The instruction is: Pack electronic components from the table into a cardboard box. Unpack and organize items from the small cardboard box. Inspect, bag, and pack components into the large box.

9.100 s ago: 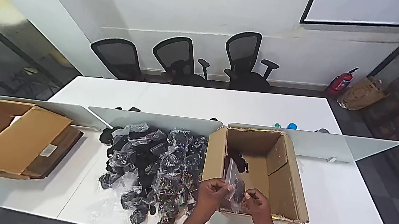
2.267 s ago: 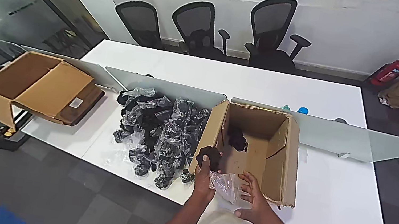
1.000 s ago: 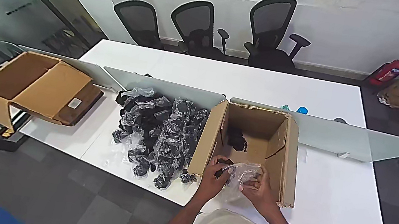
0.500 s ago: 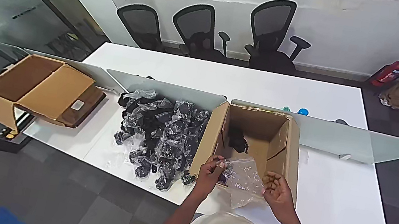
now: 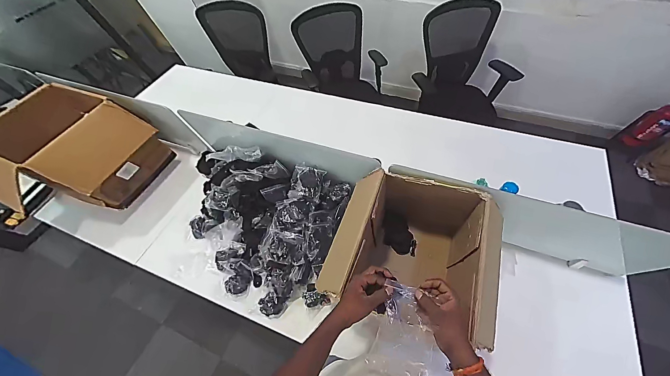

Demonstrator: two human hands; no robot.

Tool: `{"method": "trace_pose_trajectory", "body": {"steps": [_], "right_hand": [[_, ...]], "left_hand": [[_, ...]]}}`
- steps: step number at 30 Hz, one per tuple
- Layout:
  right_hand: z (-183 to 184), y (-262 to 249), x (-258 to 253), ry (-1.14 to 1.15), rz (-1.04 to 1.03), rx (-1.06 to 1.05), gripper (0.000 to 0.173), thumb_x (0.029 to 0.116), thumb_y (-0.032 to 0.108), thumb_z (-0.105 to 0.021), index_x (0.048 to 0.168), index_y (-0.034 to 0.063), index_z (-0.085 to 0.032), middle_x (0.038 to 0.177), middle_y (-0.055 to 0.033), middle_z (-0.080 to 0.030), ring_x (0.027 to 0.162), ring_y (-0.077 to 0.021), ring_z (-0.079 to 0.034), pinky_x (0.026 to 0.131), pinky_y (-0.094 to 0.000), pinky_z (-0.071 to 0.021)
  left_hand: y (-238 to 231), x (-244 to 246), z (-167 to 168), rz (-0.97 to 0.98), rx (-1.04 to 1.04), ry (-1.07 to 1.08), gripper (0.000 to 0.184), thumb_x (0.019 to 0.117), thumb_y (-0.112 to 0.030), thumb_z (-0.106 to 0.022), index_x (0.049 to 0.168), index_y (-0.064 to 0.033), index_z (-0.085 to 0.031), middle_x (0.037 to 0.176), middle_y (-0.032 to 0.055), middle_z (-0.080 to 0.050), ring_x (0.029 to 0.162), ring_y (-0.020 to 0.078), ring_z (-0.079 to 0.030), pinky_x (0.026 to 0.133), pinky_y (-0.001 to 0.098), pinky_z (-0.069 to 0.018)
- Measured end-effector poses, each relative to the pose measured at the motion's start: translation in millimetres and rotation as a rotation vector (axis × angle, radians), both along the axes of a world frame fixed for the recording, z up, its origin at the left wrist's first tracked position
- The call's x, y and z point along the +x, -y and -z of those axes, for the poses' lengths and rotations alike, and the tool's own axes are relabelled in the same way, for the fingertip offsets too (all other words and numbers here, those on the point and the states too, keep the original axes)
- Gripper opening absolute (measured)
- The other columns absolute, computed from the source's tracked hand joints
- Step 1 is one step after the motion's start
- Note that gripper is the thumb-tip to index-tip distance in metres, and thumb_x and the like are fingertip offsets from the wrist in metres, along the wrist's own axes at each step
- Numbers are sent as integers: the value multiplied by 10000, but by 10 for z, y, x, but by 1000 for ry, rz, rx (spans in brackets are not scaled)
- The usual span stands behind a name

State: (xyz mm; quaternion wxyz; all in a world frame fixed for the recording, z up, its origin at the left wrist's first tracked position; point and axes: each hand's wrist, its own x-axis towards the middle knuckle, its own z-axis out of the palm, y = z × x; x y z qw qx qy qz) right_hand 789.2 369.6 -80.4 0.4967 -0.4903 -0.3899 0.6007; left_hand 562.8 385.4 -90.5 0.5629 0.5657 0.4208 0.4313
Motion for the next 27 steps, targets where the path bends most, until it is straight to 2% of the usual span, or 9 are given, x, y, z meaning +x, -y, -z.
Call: {"method": "trace_pose_trajectory", "body": {"steps": [3, 6, 9, 12, 15, 17, 21, 24, 27], "right_hand": [[44, 5, 26, -26, 10, 68, 240, 864, 27, -753, 1078, -16, -651, 956, -135, -689, 794, -224, -683, 687, -361, -615], [24, -15, 24, 38, -14, 129, 284, 829, 25, -788, 1081, -13, -662, 965, -123, -708, 873, -214, -694, 791, -353, -609], [-15, -46, 77, 219, -62, 216, 285, 830, 75, -800, 1087, 21, -691, 1011, -82, -731, 934, -187, -708, 852, -337, -607], [-62, -40, 145, 446, -134, 268, 328, 858, 210, -779, 1151, 88, -698, 1120, -36, -723, 1037, -147, -690, 873, -323, -597], [-90, -3, 95, 579, -210, 316, 315, 899, 261, -745, 1172, 104, -722, 1124, -15, -725, 1039, -96, -680, 907, -299, -578], [-56, 25, -5, 517, -208, 297, 253, 912, 205, -737, 1134, 84, -734, 1057, -18, -741, 960, -84, -698, 880, -281, -591], [-19, 52, -208, 304, -139, 244, 153, 907, 93, -720, 1051, 44, -737, 931, -41, -741, 811, -112, -706, 761, -277, -611], [58, -4, -231, 235, -125, 263, 131, 918, 80, -717, 1036, 29, -742, 929, -54, -737, 778, -122, -692, 716, -281, -603], [105, -93, -217, 215, -111, 279, 111, 922, 46, -698, 1019, 21, -747, 973, -68, -733, 804, -133, -689, 721, -283, -602]], "left_hand": [[-35, 7, 29, -42, 11, 0, 125, 929, -101, -675, 910, 0, -748, 1275, 132, -653, 1162, 191, -626, 977, 346, -549], [-66, 19, 64, -47, 37, -28, 121, 923, -108, -688, 900, -6, -749, 1298, 135, -647, 1193, 195, -618, 998, 350, -544], [-63, -8, 79, -27, 68, -58, 109, 908, -106, -717, 892, -3, -751, 1312, 139, -639, 1214, 190, -608, 1019, 346, -533], [-56, -22, 67, 18, 94, -94, 104, 901, -99, -724, 905, -2, -761, 1328, 142, -631, 1257, 190, -581, 1065, 345, -503], [-63, -6, 74, 65, 101, -86, 111, 906, -103, -719, 912, 0, -759, 1326, 141, -629, 1249, 194, -580, 1059, 352, -505], [-73, 3, 81, 87, 101, -79, 116, 908, -113, -723, 916, -3, -759, 1317, 138, -632, 1225, 187, -594, 1036, 347, -520], [-83, -22, 60, 64, 94, -90, 143, 900, -148, -726, 928, -13, -762, 1297, 136, -639, 1201, 182, -605, 1019, 336, -526], [-168, -52, 27, 52, 135, -135, 165, 906, -177, -724, 904, -16, -760, 1294, 135, -642, 1220, 180, -592, 1040, 339, -509], [-258, -48, 13, 53, 157, -123, 162, 916, -164, -712, 895, -8, -751, 1297, 142, -641, 1222, 185, -593, 1036, 340, -512]]}}
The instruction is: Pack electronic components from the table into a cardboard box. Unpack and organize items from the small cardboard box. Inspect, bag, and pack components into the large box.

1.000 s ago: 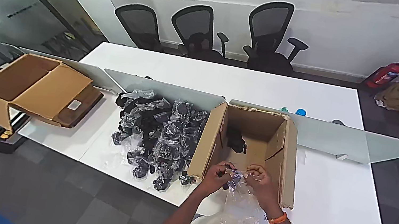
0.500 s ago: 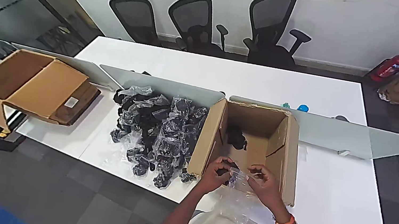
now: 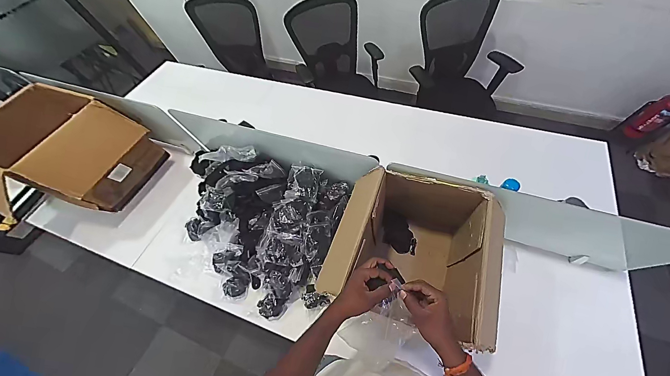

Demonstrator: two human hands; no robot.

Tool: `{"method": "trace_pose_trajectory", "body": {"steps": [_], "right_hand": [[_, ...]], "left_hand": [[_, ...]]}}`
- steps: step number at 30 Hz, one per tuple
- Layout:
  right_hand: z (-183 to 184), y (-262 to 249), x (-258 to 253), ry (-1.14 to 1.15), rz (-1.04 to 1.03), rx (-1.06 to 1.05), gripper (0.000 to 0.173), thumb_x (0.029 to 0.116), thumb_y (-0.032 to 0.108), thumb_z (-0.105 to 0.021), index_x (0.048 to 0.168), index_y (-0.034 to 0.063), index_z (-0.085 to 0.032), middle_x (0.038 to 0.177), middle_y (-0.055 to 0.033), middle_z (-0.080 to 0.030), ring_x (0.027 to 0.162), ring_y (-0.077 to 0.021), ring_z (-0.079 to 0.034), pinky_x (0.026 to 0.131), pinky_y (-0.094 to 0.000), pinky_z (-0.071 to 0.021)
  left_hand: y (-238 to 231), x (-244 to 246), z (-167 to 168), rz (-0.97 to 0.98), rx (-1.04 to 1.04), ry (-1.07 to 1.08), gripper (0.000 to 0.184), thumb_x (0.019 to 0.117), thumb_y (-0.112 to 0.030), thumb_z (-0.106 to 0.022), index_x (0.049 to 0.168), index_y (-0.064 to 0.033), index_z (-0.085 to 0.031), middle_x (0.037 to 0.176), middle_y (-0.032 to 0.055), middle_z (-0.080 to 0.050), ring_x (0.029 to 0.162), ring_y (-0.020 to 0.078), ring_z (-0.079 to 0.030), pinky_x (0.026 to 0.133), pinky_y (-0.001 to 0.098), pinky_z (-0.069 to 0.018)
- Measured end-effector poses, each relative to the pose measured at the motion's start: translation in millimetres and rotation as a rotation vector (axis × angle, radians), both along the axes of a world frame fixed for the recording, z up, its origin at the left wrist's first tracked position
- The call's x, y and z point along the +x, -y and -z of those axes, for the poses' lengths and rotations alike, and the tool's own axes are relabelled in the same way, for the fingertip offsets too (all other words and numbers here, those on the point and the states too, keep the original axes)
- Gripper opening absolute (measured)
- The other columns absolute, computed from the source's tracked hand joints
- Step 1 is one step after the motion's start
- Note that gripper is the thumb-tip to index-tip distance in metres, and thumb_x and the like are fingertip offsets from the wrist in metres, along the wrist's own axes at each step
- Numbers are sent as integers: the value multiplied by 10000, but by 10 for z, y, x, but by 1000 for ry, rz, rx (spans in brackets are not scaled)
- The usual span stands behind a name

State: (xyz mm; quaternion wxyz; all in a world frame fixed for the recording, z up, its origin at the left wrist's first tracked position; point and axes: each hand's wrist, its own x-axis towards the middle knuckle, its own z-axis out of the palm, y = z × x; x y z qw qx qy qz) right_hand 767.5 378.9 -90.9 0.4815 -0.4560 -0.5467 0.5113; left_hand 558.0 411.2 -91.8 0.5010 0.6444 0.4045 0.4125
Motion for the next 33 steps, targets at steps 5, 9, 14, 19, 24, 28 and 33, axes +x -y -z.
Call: {"method": "trace_pose_trajectory", "body": {"steps": [5, 9, 14, 19, 24, 28, 33], "right_hand": [[92, -102, -6, -8, 23, 11, 111, 907, 21, -691, 1002, 10, -748, 940, -70, -732, 759, -117, -672, 683, -270, -583], [77, -97, -14, 18, 11, -6, 113, 922, 45, -683, 1010, 22, -750, 931, -54, -731, 729, -104, -660, 658, -256, -571], [129, -95, -13, 25, -2, 11, 111, 919, 71, -680, 990, 37, -759, 921, -46, -719, 710, -95, -640, 624, -244, -550], [135, -87, -22, 27, -4, 20, 118, 899, 73, -698, 1000, 39, -747, 918, -51, -738, 738, -113, -679, 656, -273, -584], [108, -81, -22, 29, 8, 4, 142, 876, 67, -723, 1014, 36, -727, 896, -49, -729, 724, -120, -674, 660, -276, -583], [119, -68, -14, 59, 14, 31, 122, 858, 71, -727, 978, 55, -731, 852, -16, -711, 714, -87, -633, 655, -245, -534], [125, -61, -25, 72, 50, 32, 139, 866, 83, -735, 1001, 52, -723, 878, -29, -724, 749, -103, -663, 685, -260, -560]], "left_hand": [[-51, 51, 107, -43, -17, 34, 154, 930, -139, -687, 893, -5, -752, 1300, 144, -640, 1226, 191, -591, 1041, 338, -507], [-51, 25, 112, -39, -5, 33, 143, 921, -136, -694, 918, -2, -745, 1296, 148, -638, 1226, 195, -593, 1036, 342, -514], [-37, 24, 127, -51, 39, 32, 146, 924, -149, -710, 917, -11, -755, 1286, 148, -649, 1226, 205, -600, 1046, 360, -515], [-38, -4, 158, -20, 67, 28, 136, 916, -144, -723, 903, -14, -761, 1311, 147, -637, 1248, 205, -585, 1065, 361, -502], [-40, -12, 175, 15, 78, 27, 146, 925, -147, -718, 905, -9, -759, 1325, 151, -625, 1258, 206, -575, 1070, 365, -498], [-32, -10, 168, 39, 79, 12, 142, 923, -143, -718, 889, -11, -756, 1325, 142, -626, 1265, 207, -568, 1083, 370, -486], [-25, 21, 177, 54, 80, -5, 160, 892, -170, -767, 921, -12, -770, 1296, 142, -642, 1229, 193, -591, 1053, 350, -510]]}}
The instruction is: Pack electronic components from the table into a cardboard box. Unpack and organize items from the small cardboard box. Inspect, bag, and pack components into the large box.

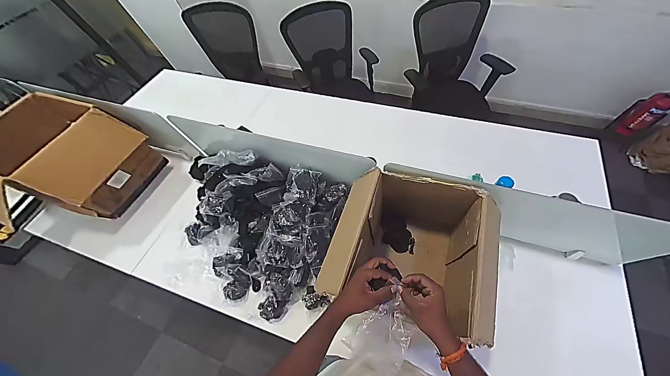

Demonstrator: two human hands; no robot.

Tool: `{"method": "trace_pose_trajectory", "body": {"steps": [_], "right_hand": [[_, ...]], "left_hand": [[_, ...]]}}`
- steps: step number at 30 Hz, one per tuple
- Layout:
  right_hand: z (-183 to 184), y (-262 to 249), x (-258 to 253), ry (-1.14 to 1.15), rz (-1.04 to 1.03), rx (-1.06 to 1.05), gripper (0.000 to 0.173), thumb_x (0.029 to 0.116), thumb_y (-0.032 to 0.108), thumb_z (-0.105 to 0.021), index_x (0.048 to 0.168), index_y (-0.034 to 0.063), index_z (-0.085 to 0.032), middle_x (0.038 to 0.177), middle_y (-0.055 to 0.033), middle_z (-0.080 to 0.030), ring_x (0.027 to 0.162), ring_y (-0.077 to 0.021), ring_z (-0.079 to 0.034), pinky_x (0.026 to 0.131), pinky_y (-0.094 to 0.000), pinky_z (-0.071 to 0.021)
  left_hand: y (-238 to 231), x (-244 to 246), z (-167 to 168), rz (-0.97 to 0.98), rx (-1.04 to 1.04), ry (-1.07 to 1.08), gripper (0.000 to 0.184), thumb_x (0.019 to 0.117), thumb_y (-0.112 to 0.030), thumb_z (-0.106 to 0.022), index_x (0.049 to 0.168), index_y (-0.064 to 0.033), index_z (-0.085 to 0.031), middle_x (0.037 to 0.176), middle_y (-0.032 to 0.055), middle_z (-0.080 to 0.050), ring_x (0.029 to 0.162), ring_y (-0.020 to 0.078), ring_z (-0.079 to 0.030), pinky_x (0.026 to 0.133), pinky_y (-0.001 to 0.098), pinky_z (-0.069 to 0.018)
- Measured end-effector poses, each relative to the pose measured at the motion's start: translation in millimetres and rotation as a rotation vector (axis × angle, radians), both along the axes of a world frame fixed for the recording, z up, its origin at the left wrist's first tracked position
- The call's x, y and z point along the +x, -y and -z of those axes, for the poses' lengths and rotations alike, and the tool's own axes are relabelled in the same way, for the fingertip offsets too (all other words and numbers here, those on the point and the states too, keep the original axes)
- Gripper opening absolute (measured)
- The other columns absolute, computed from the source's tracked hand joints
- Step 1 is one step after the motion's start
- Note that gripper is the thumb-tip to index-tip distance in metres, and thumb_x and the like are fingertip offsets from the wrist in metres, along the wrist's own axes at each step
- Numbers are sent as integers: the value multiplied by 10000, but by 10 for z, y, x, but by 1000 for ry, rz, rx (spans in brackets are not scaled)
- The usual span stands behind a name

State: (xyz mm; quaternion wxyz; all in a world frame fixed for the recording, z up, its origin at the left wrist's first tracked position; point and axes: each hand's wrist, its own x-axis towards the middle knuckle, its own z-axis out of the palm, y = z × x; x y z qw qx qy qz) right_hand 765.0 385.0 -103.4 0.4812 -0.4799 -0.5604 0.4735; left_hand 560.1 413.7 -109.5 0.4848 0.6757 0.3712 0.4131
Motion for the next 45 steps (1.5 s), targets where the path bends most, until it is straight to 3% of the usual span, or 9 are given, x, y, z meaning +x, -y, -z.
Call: {"method": "trace_pose_trajectory", "body": {"steps": [9, 17, 23, 33, 37, 42, 45], "right_hand": [[-35, 46, 58, 114, -27, -62, 170, 898, 162, -724, 1042, 74, -718, 939, -22, -730, 837, -107, -694, 780, -285, -594], [-100, 79, 196, 17, -37, -79, 159, 894, 99, -741, 1041, 44, -715, 912, -46, -730, 789, -125, -690, 745, -288, -597], [-129, 67, 97, -12, -15, -60, 148, 873, 71, -733, 1014, 32, -714, 876, -44, -722, 760, -111, -680, 714, -274, -591], [-118, 76, 15, -42, 5, -43, 187, 866, 67, -751, 1045, 34, -708, 913, -59, -732, 804, -138, -707, 756, -291, -614], [-84, 62, -10, -43, 2, -17, 195, 871, 61, -745, 1059, 27, -706, 933, -64, -734, 828, -145, -714, 781, -300, -621], [-72, 74, -14, 8, -18, 1, 145, 887, 78, -719, 1029, 47, -708, 886, -33, -715, 748, -107, -670, 690, -270, -585], [-88, 70, -10, -2, -14, -7, 190, 885, 59, -724, 1071, 34, -695, 928, -48, -726, 795, -120, -695, 733, -277, -606]], "left_hand": [[19, -8, -29, -71, 10, -17, 135, 914, -116, -703, 883, 8, -747, 1313, 153, -626, 1240, 196, -581, 1055, 341, -502], [3, -4, -30, 3, -11, -15, 186, 882, -181, -776, 915, 1, -760, 1323, 136, -630, 1239, 183, -588, 1050, 341, -513], [-16, -34, -35, 30, -24, -2, 152, 897, -142, -742, 925, 5, -767, 1309, 135, -644, 1239, 182, -590, 1062, 345, -503], [7, -21, -48, -6, -2, 17, 101, 863, -89, -736, 897, 3, -759, 1295, 142, -638, 1226, 177, -590, 1040, 328, -514], [24, -1, -56, -20, 32, 25, 119, 870, -113, -745, 910, -2, -767, 1293, 146, -636, 1211, 176, -599, 1029, 321, -521], [22, 14, -19, 27, 54, 23, 166, 879, -191, -777, 936, -36, -780, 1270, 137, -653, 1201, 185, -606, 1026, 351, -529], [14, 18, -32, 29, 52, 12, 134, 896, -155, -755, 930, -26, -773, 1267, 135, -654, 1201, 186, -607, 1033, 354, -526]]}}
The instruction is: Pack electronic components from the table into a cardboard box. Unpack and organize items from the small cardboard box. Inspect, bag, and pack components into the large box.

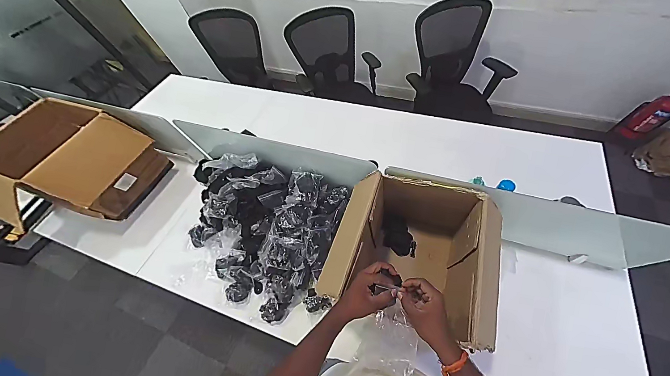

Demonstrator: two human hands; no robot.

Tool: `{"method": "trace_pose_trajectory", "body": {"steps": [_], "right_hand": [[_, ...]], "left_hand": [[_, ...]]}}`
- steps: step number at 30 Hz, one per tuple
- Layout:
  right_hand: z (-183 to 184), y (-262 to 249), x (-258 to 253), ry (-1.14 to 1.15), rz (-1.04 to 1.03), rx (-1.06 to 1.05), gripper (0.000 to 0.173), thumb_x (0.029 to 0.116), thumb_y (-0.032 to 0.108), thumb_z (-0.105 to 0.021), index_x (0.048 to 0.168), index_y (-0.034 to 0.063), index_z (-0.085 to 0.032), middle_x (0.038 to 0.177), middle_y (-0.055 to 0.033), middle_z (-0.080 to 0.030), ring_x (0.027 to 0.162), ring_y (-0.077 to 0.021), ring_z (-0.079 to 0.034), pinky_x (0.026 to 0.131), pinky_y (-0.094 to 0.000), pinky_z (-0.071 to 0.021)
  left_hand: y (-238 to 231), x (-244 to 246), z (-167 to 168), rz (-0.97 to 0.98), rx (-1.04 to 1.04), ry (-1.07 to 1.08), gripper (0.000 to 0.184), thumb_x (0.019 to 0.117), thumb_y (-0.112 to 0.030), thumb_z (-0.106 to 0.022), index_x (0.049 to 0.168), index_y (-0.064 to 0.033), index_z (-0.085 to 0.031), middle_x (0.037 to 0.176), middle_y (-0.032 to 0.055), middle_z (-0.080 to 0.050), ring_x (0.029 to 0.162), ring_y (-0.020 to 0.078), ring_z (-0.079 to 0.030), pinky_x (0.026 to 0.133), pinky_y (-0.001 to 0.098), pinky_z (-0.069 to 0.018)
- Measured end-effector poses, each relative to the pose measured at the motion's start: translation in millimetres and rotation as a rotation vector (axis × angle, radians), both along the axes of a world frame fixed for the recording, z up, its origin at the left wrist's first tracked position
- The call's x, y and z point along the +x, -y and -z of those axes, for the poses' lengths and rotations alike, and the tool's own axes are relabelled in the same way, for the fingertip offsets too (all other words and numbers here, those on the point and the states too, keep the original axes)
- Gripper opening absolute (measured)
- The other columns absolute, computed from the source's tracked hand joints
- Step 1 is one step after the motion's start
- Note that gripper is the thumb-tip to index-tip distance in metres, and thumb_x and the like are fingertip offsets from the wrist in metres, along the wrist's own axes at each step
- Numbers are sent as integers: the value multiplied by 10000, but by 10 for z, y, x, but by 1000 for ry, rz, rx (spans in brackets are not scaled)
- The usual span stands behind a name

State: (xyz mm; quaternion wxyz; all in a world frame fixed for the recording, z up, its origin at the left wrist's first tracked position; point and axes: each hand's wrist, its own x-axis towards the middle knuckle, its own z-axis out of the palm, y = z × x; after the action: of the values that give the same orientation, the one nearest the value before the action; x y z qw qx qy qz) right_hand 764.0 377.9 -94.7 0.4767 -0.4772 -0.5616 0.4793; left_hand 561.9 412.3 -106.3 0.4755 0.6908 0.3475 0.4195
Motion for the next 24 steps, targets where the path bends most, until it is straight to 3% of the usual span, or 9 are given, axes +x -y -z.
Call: {"method": "trace_pose_trajectory", "body": {"steps": [4, 9, 14, 18, 21, 24], "right_hand": [[-41, 4, 70, -29, 25, -57, 313, 862, 56, -751, 1156, 9, -655, 1025, -85, -730, 927, -163, -722, 840, -319, -627], [10, 13, 120, -31, 78, -31, 288, 862, 47, -744, 1134, 9, -658, 1025, -93, -731, 905, -171, -729, 802, -318, -636], [-11, 12, 133, -112, 85, -26, 372, 839, -6, -764, 1181, -11, -618, 1007, -106, -746, 901, -197, -737, 769, -341, -637], [-18, 19, 117, -71, 29, -50, 378, 840, 3, -765, 1191, 2, -621, 979, -84, -753, 876, -178, -742, 762, -328, -641], [10, 18, 95, -18, 7, -38, 334, 846, 36, -776, 1152, 22, -644, 1000, -68, -742, 885, -152, -731, 775, -310, -636], [-7, 26, 99, 33, -15, -45, 263, 847, 65, -773, 1074, 61, -640, 980, -48, -725, 848, -131, -711, 734, -294, -618]], "left_hand": [[11, -18, 2, -55, -10, -21, 124, 914, -126, -713, 917, -12, -762, 1293, 146, -637, 1235, 196, -587, 1057, 355, -507], [7, -8, -5, -54, -27, -24, 128, 898, -119, -714, 887, 5, -743, 1285, 153, -643, 1213, 192, -601, 1038, 346, -517], [-24, -34, 2, 52, -119, -50, 121, 881, -110, -718, 873, 9, -738, 1284, 141, -644, 1151, 162, -623, 983, 315, -539], [-13, -5, -35, 98, -121, -102, 219, 895, -244, -772, 866, -28, -758, 1279, 115, -648, 1183, 157, -596, 1019, 324, -508], [-14, 8, -24, 114, -83, -127, 228, 921, -244, -764, 862, -23, -760, 1263, 120, -651, 1160, 150, -613, 996, 315, -531], [-14, -1, 9, 146, -32, -105, 187, 917, -181, -753, 850, -6, -757, 1274, 140, -651, 1204, 177, -603, 1040, 341, -516]]}}
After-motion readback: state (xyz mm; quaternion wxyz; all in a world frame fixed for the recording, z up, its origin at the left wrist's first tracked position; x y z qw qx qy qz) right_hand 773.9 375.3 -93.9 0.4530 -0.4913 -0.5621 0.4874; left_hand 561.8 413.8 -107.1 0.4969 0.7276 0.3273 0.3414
